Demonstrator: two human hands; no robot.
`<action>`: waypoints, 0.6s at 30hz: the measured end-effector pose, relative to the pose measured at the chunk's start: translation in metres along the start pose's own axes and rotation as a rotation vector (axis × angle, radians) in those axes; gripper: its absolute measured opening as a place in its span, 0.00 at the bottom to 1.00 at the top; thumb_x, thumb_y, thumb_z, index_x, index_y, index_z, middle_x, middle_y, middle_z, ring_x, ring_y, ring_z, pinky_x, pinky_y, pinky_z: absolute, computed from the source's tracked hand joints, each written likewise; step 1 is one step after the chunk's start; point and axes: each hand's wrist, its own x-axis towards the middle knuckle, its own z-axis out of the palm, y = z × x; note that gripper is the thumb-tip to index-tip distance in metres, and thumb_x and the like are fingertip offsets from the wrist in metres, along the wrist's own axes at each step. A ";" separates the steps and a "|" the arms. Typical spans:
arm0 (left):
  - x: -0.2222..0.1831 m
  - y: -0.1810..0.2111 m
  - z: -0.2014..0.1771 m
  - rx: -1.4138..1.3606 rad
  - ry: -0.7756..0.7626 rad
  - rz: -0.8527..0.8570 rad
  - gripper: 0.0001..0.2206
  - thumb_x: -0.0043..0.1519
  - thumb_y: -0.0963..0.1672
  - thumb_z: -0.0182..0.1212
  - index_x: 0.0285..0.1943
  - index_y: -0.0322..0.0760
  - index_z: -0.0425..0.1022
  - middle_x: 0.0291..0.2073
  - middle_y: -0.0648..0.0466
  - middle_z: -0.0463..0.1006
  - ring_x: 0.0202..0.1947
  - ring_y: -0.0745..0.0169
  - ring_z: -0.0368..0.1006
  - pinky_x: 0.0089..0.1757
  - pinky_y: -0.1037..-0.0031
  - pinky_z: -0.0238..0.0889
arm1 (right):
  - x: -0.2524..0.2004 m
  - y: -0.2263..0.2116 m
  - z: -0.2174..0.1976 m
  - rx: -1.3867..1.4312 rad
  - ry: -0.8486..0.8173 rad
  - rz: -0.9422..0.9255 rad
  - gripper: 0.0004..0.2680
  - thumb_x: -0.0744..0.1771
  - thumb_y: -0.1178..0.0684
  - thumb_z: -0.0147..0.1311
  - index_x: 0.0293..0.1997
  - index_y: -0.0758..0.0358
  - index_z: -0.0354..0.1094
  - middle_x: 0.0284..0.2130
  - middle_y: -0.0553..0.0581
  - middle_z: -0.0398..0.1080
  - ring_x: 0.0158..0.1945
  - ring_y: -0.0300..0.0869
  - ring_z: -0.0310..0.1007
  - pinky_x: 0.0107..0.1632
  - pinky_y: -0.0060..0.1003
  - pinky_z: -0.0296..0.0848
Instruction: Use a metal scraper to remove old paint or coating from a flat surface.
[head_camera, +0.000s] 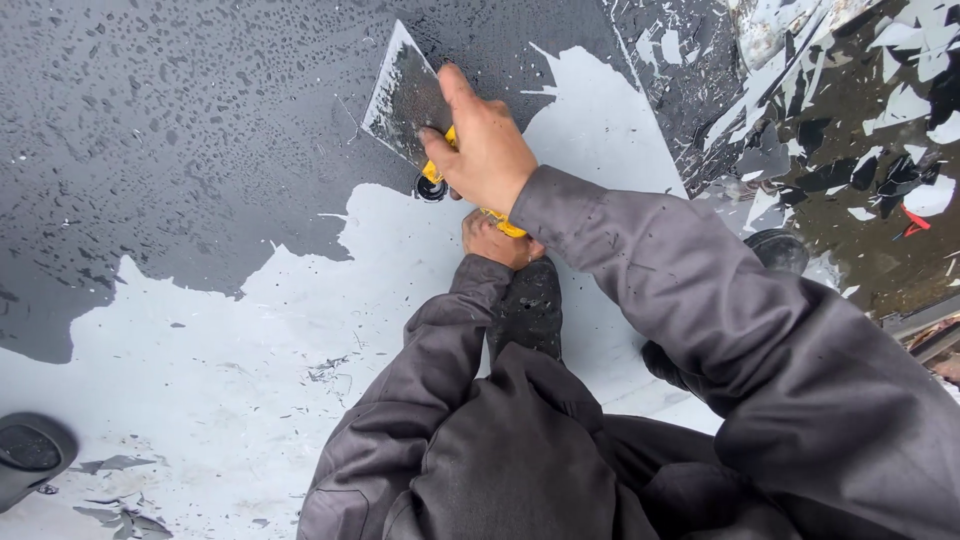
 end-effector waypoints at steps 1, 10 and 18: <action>0.001 0.000 0.001 -0.015 0.006 0.010 0.17 0.39 0.49 0.71 0.34 0.40 0.76 0.25 0.51 0.77 0.26 0.48 0.75 0.32 0.59 0.69 | -0.005 0.001 -0.008 0.134 -0.127 0.168 0.15 0.69 0.58 0.60 0.57 0.67 0.54 0.29 0.64 0.76 0.26 0.45 0.79 0.32 0.40 0.77; 0.032 0.040 -0.038 -0.124 0.067 0.004 0.05 0.57 0.43 0.66 0.38 0.39 0.75 0.23 0.56 0.76 0.23 0.56 0.74 0.29 0.66 0.67 | -0.077 0.056 -0.138 0.452 0.172 0.529 0.11 0.71 0.66 0.52 0.57 0.67 0.52 0.44 0.61 0.72 0.31 0.42 0.79 0.24 0.37 0.78; 0.018 0.015 -0.014 -0.089 0.036 0.044 0.09 0.51 0.45 0.68 0.34 0.39 0.73 0.25 0.53 0.76 0.26 0.52 0.75 0.31 0.63 0.68 | -0.026 0.027 -0.031 0.166 0.040 0.253 0.14 0.69 0.59 0.60 0.54 0.65 0.54 0.31 0.61 0.75 0.24 0.45 0.78 0.26 0.42 0.77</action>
